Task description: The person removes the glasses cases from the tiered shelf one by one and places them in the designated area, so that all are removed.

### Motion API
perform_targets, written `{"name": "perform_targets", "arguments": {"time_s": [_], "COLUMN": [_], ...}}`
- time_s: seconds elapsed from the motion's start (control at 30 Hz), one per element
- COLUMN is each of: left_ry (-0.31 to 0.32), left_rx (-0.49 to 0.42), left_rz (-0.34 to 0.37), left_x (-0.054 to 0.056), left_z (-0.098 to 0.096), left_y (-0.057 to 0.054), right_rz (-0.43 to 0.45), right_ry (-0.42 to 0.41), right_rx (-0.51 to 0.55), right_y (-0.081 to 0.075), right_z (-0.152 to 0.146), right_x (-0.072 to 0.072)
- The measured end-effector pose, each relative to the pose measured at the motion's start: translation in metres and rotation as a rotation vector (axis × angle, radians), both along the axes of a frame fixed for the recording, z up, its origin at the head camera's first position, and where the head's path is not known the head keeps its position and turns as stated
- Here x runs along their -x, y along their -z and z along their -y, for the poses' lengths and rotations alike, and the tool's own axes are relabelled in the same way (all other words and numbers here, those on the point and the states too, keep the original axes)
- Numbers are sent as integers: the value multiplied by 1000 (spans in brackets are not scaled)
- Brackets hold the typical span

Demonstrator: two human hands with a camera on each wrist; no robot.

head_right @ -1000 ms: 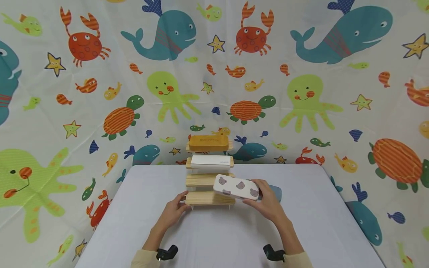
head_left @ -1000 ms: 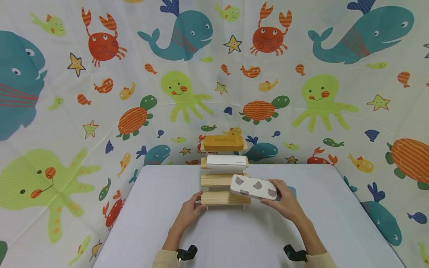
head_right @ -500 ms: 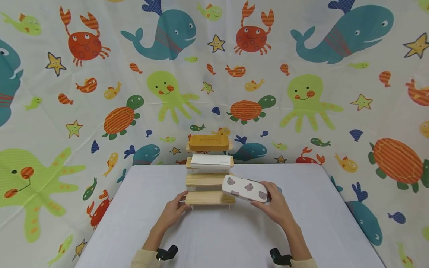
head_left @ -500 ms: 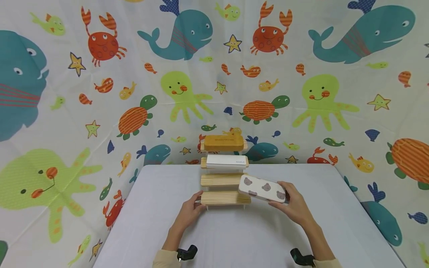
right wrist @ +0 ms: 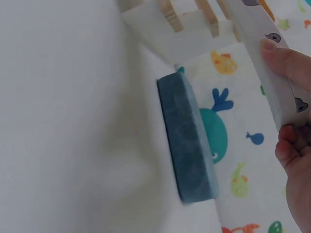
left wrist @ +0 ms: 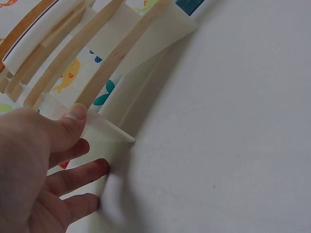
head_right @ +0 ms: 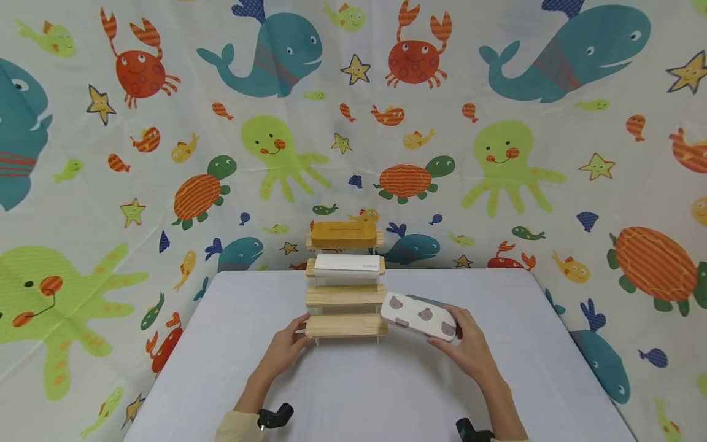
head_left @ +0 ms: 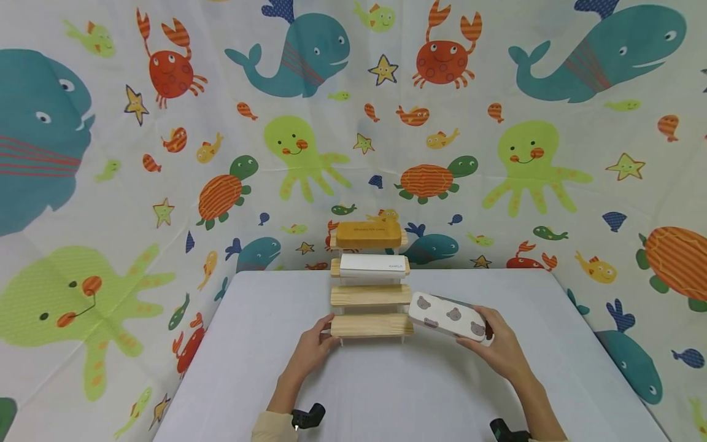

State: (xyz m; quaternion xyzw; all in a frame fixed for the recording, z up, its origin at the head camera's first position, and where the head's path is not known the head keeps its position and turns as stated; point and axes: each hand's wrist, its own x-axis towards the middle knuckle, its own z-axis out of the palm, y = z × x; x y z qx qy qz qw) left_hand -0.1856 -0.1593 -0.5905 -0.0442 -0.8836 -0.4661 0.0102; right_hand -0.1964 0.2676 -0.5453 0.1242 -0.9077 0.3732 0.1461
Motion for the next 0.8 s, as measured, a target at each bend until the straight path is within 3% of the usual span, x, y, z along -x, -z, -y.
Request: {"name": "perform_targets", "arguments": {"time_s": [0.3, 0.6, 0.8], "left_ry": [0, 5, 6], "left_rx": [4, 0, 3], "left_rz": [11, -3, -4], "left_x": [1, 1, 1], "left_z": [0, 1, 1], "left_y": [-1, -1, -1], "right_rz": [12, 86, 77], "right_ry": [24, 24, 20], "right_rx": [-15, -9, -22], "right_y": [12, 29, 41], "right_z": [-14, -22, -26], "right_x": [-5, -4, -3]}}
